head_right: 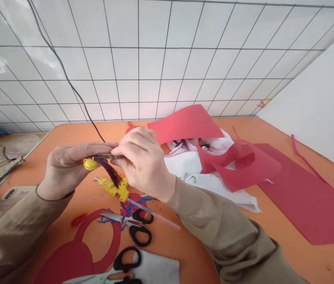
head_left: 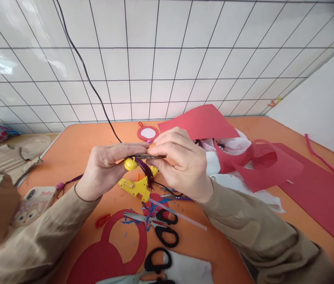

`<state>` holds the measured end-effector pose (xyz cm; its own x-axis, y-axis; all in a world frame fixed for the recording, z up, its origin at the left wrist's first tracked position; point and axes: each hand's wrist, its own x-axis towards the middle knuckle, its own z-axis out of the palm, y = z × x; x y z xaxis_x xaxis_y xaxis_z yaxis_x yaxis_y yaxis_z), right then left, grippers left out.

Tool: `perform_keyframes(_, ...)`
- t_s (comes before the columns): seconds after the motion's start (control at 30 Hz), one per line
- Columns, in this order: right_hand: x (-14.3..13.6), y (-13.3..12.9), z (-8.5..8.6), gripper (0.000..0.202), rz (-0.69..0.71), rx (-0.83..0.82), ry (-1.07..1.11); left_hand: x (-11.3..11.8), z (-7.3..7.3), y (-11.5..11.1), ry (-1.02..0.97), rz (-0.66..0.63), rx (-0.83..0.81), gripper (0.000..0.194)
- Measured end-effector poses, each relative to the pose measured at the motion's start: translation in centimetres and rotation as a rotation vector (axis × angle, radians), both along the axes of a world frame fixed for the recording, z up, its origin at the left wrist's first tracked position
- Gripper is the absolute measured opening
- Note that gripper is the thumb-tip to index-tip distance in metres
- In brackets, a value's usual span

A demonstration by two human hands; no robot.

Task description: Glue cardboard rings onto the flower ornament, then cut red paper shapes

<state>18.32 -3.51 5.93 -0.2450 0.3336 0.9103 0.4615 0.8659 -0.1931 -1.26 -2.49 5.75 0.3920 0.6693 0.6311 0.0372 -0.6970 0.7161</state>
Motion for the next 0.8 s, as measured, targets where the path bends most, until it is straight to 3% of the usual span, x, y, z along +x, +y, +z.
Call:
perform_keyframes(0.1, 0.2, 0.1, 0.3, 0.006, 0.016, -0.019, -0.022, -0.1, 0.3, 0.2, -0.026, -0.012, 0.003, 0.031)
perform_keyframes(0.23, 0.7, 0.3, 0.9, 0.033, 0.000, -0.009, -0.003, -0.3, 0.6, 0.7, -0.093, 0.001, 0.025, 0.023)
perform_keyframes(0.43, 0.9, 0.2, 1.1, 0.012, -0.053, 0.010, 0.027, -0.3, -0.1, 1.7, -0.266, -0.028, 0.002, 0.015)
perform_keyframes(0.6, 1.0, 0.0, 1.5, 0.009, -0.081, 0.010, 0.034, -1.6, 0.2, 2.9, -0.014, 0.005, 0.094, 0.036)
perform_keyframes(0.73, 1.2, -0.2, 1.9, 0.011, -0.156, 0.016, -0.001, -2.9, 1.3, 3.0, 0.033, 0.238, 0.135, 0.032)
perform_keyframes(0.8, 1.2, -0.2, 1.9, 0.012, -0.175, 0.031, -0.030, -2.8, 1.9, 2.4, 0.029, 0.167, 0.175, 0.036)
